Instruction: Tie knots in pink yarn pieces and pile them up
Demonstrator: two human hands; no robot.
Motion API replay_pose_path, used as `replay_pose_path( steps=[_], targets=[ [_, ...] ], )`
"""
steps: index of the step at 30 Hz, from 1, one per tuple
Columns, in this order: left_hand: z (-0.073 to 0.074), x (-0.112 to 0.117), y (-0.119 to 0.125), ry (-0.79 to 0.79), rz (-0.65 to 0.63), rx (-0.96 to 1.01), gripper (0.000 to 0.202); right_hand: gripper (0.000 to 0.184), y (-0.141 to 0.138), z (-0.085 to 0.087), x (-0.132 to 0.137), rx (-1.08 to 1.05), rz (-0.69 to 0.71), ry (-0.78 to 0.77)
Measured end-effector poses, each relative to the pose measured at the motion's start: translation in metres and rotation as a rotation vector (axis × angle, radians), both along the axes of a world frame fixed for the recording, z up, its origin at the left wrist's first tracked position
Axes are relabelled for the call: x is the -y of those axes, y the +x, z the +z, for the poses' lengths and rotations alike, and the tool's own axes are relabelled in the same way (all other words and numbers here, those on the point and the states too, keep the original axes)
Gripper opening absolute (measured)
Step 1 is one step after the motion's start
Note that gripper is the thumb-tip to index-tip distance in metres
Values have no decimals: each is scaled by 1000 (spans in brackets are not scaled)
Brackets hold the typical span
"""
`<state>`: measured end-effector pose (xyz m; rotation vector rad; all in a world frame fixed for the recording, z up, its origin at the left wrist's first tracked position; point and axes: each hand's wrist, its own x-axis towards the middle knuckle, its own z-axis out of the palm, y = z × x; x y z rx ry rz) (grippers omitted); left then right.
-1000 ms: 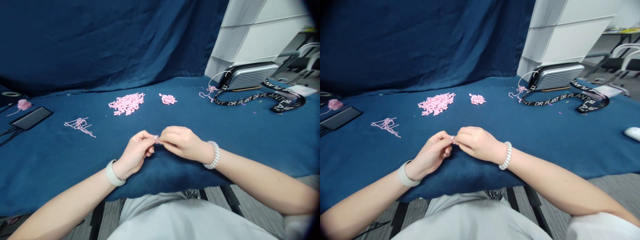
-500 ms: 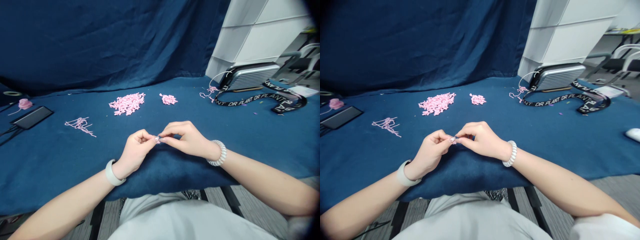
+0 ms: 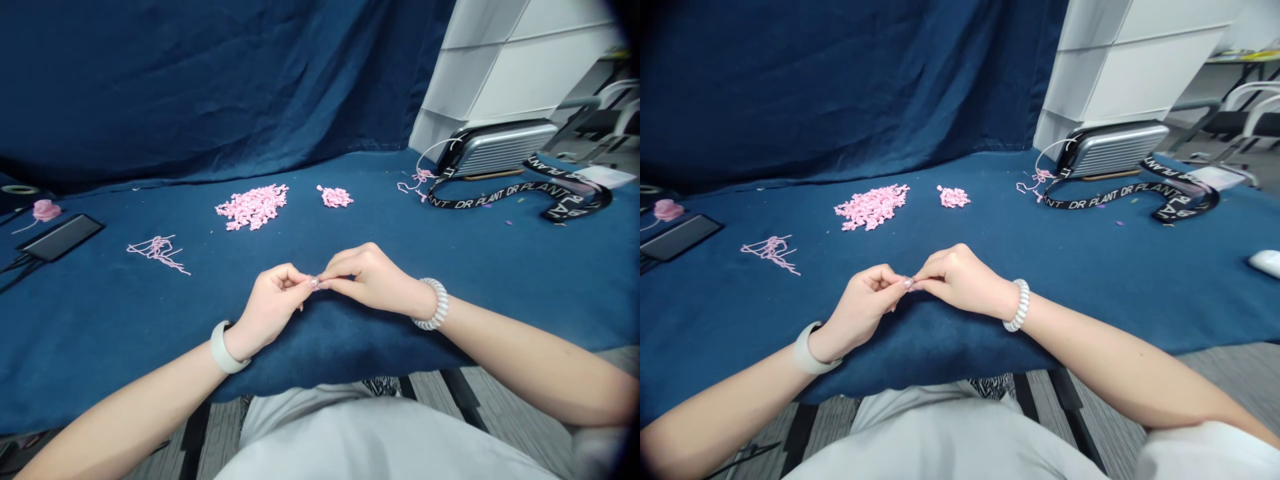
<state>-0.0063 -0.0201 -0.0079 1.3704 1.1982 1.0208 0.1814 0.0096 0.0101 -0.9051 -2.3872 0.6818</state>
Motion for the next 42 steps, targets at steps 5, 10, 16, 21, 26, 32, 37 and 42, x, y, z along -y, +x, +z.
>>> replay_pose_path(
  steps=[5,10,16,21,26,32,37,42],
  targets=[
    [1,0,-1,-5,-32,-43,24,33,1,2,-1,17,38,-15],
    [2,0,-2,-78,-74,-96,23,28,2,3,-3,104,78,-34],
    [6,-1,1,-181,-96,-89,25,30,-3,-2,5,234,-17,18],
    [9,0,4,-157,-53,-154,21,26,-11,-6,15,398,-89,47],
    [9,0,4,-132,-46,-273,18,19,-15,-6,17,476,-100,82],
    [15,-2,4,-281,-42,-85,21,23,-16,-4,14,517,-69,100],
    [19,-5,3,-395,2,64,18,25,-17,-7,13,528,-48,165],
    [22,-6,1,-419,3,114,18,27,-17,-10,9,552,9,238]
  ],
)
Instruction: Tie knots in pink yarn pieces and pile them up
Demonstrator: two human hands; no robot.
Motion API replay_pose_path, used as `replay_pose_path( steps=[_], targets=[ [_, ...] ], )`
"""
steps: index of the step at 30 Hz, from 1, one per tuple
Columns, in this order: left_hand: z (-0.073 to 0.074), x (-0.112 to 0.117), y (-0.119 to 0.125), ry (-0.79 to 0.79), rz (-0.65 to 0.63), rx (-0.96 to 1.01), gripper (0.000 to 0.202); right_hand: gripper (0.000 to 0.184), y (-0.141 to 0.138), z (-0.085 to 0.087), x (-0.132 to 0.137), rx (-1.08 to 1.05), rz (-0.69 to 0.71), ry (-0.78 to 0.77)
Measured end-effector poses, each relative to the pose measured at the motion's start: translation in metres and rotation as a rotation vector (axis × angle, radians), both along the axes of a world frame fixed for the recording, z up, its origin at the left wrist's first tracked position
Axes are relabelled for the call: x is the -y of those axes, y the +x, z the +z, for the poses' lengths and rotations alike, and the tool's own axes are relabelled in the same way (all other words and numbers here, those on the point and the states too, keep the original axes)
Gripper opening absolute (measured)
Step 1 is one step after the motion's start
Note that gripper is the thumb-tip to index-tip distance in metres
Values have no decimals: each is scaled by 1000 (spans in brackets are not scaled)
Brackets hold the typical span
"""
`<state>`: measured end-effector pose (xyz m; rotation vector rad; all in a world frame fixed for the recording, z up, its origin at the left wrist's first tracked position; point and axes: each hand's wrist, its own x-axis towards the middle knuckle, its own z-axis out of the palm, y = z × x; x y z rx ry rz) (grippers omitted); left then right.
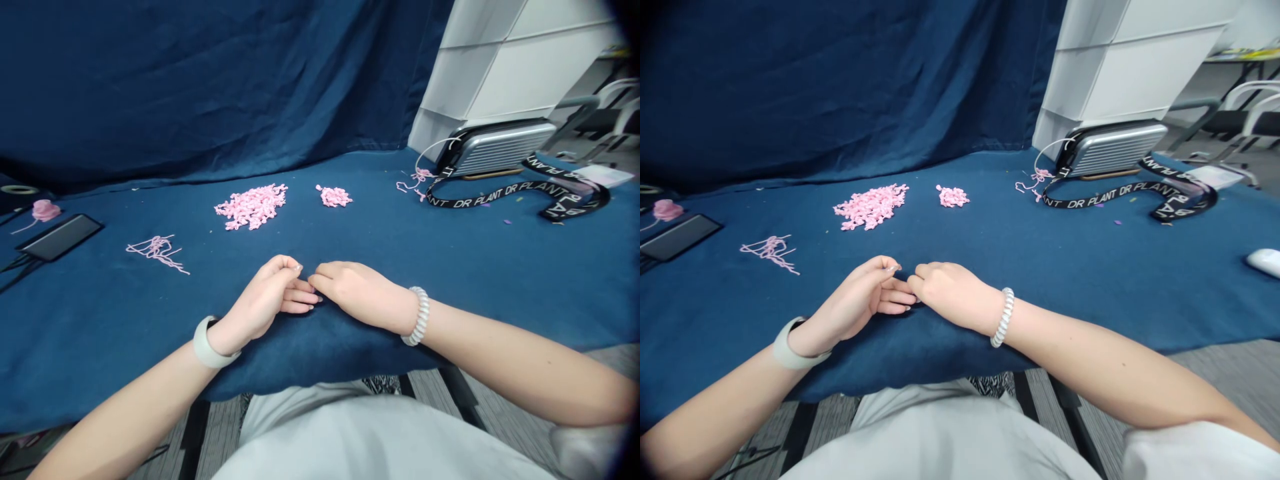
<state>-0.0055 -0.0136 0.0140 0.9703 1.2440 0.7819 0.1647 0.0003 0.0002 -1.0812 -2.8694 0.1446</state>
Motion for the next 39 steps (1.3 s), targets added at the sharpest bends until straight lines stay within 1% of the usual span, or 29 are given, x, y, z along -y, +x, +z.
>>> replay_pose_path(
  steps=[6,10,12,14,17,19,20,22,26,29,31,34,39],
  targets=[
    [4,1,0,-4,1,1,19,27,3,-3,-5,-36,78,65],
    [7,2,0,-3,15,22,17,26,4,-6,-10,-66,72,135],
    [8,2,0,-1,41,71,15,27,5,-8,-14,-101,59,187],
    [6,2,-1,-7,77,175,11,30,5,-12,-18,-174,46,257],
    [1,0,-1,-31,119,372,5,30,6,-18,-22,-374,38,356],
    [-3,0,-1,-37,128,444,6,28,6,-20,-24,-542,30,350],
    [-5,0,0,-28,128,453,7,27,5,-21,-24,-621,18,315],
    [-8,1,1,19,115,437,9,26,2,-20,-22,-752,-22,195],
    [-11,4,2,195,93,336,16,26,-3,-15,-19,-934,-136,-107],
    [-13,7,1,340,97,234,20,27,-6,-11,-17,-1041,-190,-328],
    [-14,7,0,420,100,185,21,28,-8,-10,-16,-1092,-214,-461],
    [-14,6,-1,494,99,125,22,29,-9,-7,-16,-1132,-247,-627],
    [-12,7,-2,589,74,40,20,30,-9,-6,-16,-1184,-264,-831]
  ],
)
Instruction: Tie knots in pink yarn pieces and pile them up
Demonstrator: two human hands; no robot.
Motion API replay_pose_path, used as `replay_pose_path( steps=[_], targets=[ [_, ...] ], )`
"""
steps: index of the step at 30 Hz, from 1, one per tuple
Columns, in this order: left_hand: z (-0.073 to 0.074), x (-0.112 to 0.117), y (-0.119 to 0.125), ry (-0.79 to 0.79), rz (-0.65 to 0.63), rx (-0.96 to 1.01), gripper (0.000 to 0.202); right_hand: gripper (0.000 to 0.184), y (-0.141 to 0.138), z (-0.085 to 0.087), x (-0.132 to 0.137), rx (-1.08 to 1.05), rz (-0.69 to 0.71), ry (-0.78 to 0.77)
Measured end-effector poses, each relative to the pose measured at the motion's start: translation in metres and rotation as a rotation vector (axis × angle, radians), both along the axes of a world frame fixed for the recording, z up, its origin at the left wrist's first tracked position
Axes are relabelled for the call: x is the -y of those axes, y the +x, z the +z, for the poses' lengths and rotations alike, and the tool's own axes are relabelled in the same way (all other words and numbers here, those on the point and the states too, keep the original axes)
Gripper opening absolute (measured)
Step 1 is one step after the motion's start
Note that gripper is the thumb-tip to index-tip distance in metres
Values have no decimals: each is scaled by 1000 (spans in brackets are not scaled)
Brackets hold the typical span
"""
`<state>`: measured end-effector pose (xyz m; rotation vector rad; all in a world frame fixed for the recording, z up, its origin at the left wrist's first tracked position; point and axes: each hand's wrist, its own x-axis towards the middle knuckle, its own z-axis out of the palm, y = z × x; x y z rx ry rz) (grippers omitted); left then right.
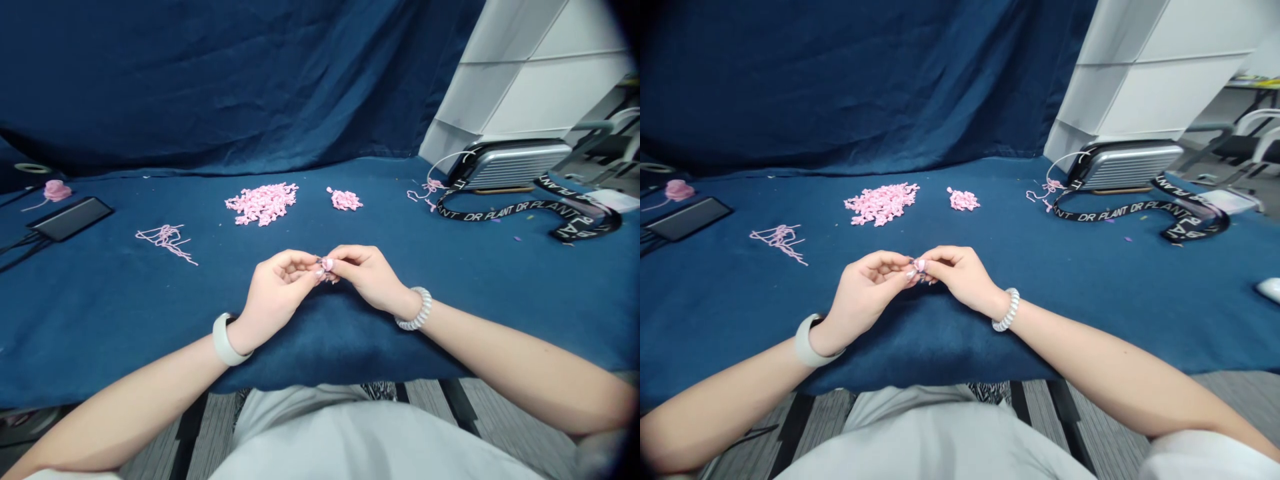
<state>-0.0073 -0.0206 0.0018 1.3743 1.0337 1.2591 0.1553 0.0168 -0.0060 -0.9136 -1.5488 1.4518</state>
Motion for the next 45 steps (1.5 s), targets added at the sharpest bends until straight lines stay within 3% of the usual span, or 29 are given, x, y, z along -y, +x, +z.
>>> replay_pose_path(
  steps=[8,13,21,27,45],
  targets=[
    [2,0,1,55,-24,-30,16,34,1,4,1,-20,45,-85],
    [6,2,2,-13,8,-30,19,36,3,3,0,-20,51,-108],
    [5,4,1,60,7,-93,15,38,2,4,1,-3,35,-91],
    [6,1,1,25,38,-103,14,39,3,2,1,6,32,-53],
    [1,-4,-1,-33,-51,-72,19,40,5,2,1,20,34,-15]
  ],
)
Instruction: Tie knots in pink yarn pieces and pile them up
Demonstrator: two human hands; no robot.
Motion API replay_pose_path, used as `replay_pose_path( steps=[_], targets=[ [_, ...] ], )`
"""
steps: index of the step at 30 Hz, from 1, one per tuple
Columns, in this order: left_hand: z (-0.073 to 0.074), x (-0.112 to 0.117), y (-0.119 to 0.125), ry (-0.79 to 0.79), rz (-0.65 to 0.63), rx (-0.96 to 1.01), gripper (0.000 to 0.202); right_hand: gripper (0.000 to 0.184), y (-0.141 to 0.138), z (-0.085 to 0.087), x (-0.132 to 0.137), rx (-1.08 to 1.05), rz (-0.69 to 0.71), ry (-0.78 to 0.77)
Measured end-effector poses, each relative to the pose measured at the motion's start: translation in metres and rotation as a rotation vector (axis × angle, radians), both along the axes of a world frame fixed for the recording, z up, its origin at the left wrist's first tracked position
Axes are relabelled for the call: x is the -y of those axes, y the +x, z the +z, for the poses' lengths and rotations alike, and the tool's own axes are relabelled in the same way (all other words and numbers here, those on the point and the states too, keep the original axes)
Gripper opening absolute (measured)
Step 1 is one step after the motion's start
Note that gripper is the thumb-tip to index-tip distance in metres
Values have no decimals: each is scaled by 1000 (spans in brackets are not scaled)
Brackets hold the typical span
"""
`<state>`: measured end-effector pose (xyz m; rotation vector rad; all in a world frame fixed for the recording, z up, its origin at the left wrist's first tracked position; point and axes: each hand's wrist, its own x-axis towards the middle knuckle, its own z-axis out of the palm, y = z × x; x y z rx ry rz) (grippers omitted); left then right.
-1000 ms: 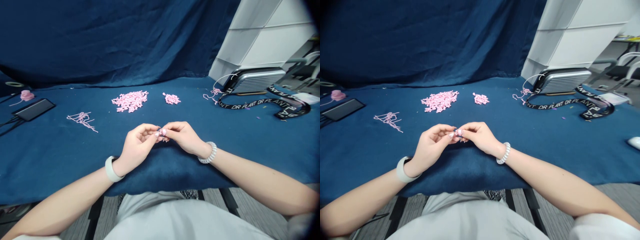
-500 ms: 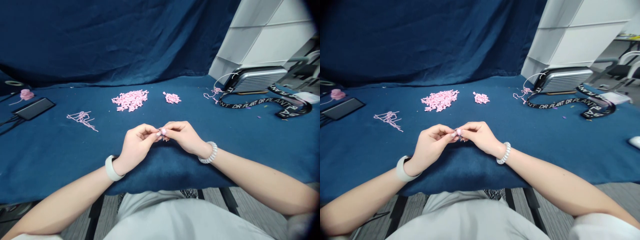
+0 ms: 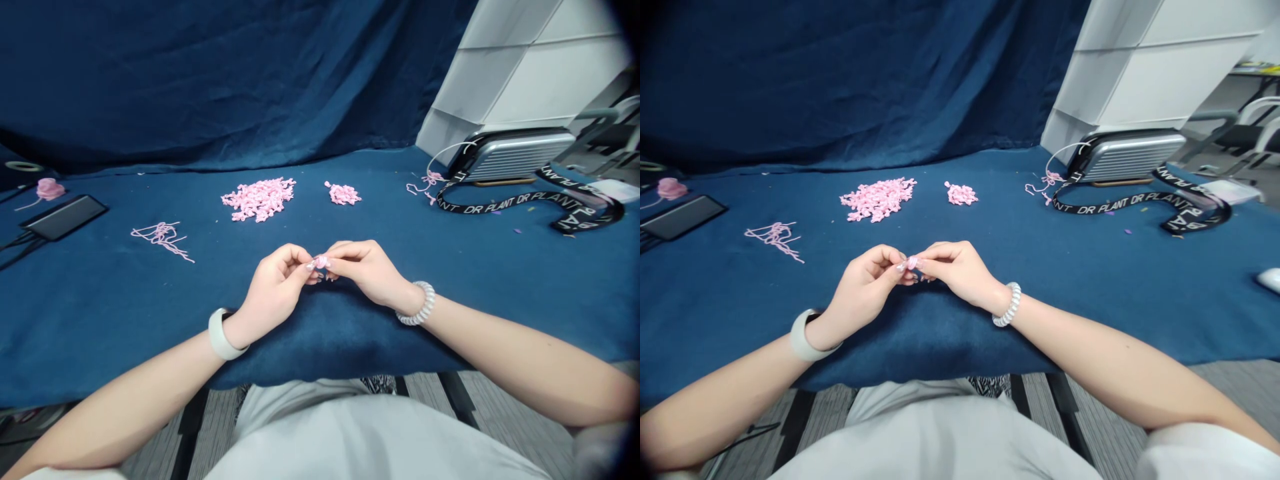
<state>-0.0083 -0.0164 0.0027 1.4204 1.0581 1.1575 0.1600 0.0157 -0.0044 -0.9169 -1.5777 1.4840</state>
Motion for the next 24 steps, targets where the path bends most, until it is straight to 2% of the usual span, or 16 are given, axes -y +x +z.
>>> replay_pose_path(
  steps=[8,16,24],
  targets=[
    [-1,-2,-2,0,3,-34,19,41,1,0,0,13,-20,-15],
    [-6,-4,-2,-162,-50,125,22,44,2,2,0,59,-24,-48],
    [0,-3,-2,-61,-6,-67,24,39,1,5,1,115,-36,-70]
  ],
)
